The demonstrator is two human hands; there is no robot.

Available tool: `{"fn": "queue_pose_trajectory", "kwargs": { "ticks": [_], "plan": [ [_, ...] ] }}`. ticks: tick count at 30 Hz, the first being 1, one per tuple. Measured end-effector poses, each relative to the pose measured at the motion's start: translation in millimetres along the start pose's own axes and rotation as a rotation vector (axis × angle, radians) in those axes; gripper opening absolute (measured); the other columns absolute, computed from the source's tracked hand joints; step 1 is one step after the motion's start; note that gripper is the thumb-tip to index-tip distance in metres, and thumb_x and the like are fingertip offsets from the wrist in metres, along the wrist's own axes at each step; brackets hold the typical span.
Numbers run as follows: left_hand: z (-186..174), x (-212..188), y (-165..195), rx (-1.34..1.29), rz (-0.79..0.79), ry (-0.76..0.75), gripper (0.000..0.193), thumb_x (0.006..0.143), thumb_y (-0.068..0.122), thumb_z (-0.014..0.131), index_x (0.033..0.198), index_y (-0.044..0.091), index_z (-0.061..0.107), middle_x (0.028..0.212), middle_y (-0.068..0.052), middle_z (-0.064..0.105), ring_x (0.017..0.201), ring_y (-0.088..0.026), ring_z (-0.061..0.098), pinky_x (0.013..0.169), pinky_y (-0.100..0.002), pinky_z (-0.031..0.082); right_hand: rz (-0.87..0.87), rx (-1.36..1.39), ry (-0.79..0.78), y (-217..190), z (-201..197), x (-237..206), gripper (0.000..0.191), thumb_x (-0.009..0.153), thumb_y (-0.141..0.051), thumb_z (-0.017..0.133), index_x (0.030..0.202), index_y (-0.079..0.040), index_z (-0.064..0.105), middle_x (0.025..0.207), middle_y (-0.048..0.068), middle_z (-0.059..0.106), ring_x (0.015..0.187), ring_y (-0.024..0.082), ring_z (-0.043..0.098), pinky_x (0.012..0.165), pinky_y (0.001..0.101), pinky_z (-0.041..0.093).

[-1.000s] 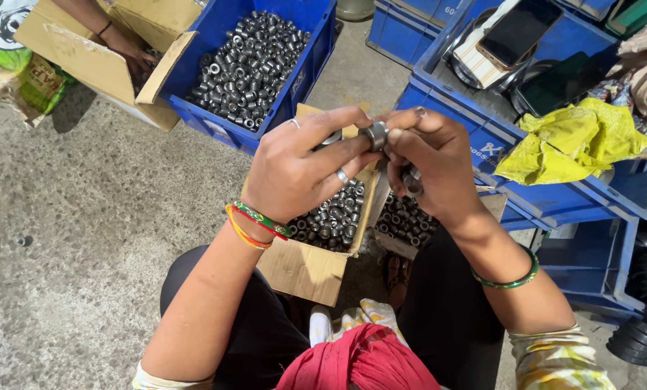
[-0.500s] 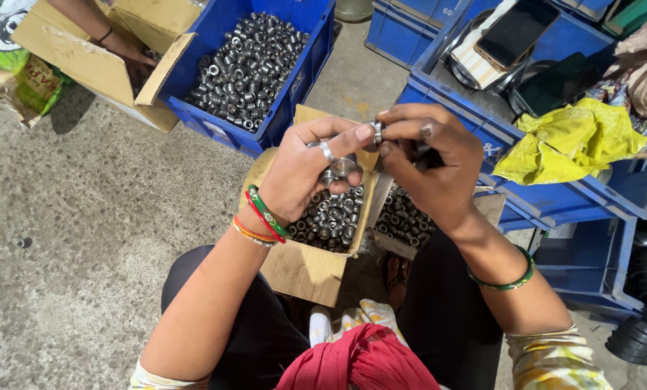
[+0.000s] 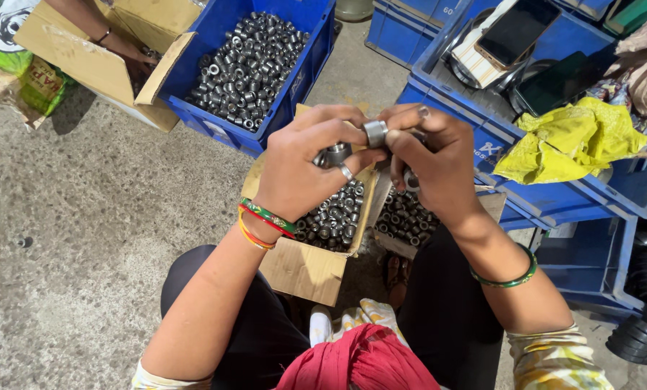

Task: The person sits on the floor and repeatedly picks up small cylindrical metal parts from a cardboard box. They hold multiple pieces in both hands, rotate them, and appear to fit or align them together before placing them back into the box.

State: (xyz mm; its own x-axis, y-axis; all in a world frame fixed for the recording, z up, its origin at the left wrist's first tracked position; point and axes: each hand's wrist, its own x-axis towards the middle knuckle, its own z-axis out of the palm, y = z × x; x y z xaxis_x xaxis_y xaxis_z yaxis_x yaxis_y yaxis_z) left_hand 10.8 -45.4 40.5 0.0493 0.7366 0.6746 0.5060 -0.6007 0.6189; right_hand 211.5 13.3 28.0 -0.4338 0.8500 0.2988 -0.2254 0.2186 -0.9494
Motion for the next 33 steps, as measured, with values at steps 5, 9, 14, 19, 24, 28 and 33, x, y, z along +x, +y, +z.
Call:
{"fn": "queue_pose_trajectory", "kwargs": {
  "ticks": [5,9,14,19,24,28,33],
  "plan": [
    [4.3,-0.1,0.7,-0.026,-0.036,0.020,0.026,0.085,0.014,0.089,0.095,0.008,0.066,0.108,-0.005,0.073,0.097,-0.019,0.074,0.084,-0.030,0.060,0.107,0.096,-0.026,0.4,-0.1,4.8,0.015,0.104,-0.006,0.060,0.098,0.003,0.070,0.092,0.011,0.067,0.054,0.009,0.058,0.043,0.0224,0.047],
    [13.1,-0.1,-3.7,-0.572,-0.498,0.027,0.034,0.090,0.013,0.080,0.116,0.003,0.061,0.094,-0.009,0.067,0.074,-0.017,0.068,0.063,-0.028,0.055,0.163,0.076,-0.008,-1.8,0.3,5.1,0.017,0.105,-0.012,0.061,0.102,0.001,0.071,0.077,0.007,0.061,0.048,0.010,0.053,0.040,0.0221,0.043],
    [12.4,3.9,-11.4,-1.516,-0.880,-0.032,0.041,0.094,0.026,0.062,0.130,0.006,0.060,0.099,-0.012,0.069,0.068,-0.017,0.068,0.049,-0.024,0.052,0.350,0.383,0.030,1.9,-7.2,11.0,0.033,0.110,-0.034,0.047,0.113,-0.004,0.061,0.093,0.004,0.059,0.064,0.010,0.053,0.043,0.0240,0.040],
    [19.0,2.2,-12.1,-1.522,-1.098,0.074,0.033,0.096,0.034,0.061,0.117,0.010,0.054,0.103,-0.010,0.068,0.074,-0.020,0.071,0.049,-0.025,0.051,0.483,0.623,0.100,18.9,-18.1,26.4,0.038,0.109,-0.043,0.044,0.118,-0.008,0.055,0.106,0.008,0.061,0.077,0.014,0.056,0.045,0.0243,0.040],
    [24.6,-2.9,-10.3,-0.881,-0.887,0.033,0.027,0.097,0.022,0.074,0.117,0.006,0.067,0.087,-0.005,0.068,0.070,-0.014,0.065,0.049,-0.022,0.043,0.487,0.551,0.123,25.2,-20.4,24.9,0.043,0.106,-0.048,0.041,0.118,-0.009,0.054,0.108,0.010,0.064,0.078,0.018,0.064,0.043,0.0267,0.042],
    [19.8,-3.0,-5.4,-0.306,-0.378,-0.077,0.027,0.097,0.022,0.075,0.122,0.013,0.070,0.097,-0.005,0.074,0.081,-0.019,0.069,0.067,-0.030,0.057,0.461,0.468,0.042,23.2,-14.5,23.6,0.051,0.106,-0.054,0.039,0.122,-0.007,0.050,0.112,0.015,0.065,0.071,0.021,0.064,0.041,0.0277,0.044],
    [17.6,-2.0,3.3,0.323,-0.382,-0.281,0.040,0.086,0.028,0.075,0.125,0.024,0.071,0.085,-0.013,0.069,0.073,-0.037,0.067,0.060,-0.049,0.052,0.417,0.174,-0.017,22.7,-4.1,24.7,0.063,0.102,-0.060,0.030,0.126,-0.004,0.043,0.118,0.020,0.067,0.070,0.017,0.067,0.040,0.0259,0.047]
  ]
}}
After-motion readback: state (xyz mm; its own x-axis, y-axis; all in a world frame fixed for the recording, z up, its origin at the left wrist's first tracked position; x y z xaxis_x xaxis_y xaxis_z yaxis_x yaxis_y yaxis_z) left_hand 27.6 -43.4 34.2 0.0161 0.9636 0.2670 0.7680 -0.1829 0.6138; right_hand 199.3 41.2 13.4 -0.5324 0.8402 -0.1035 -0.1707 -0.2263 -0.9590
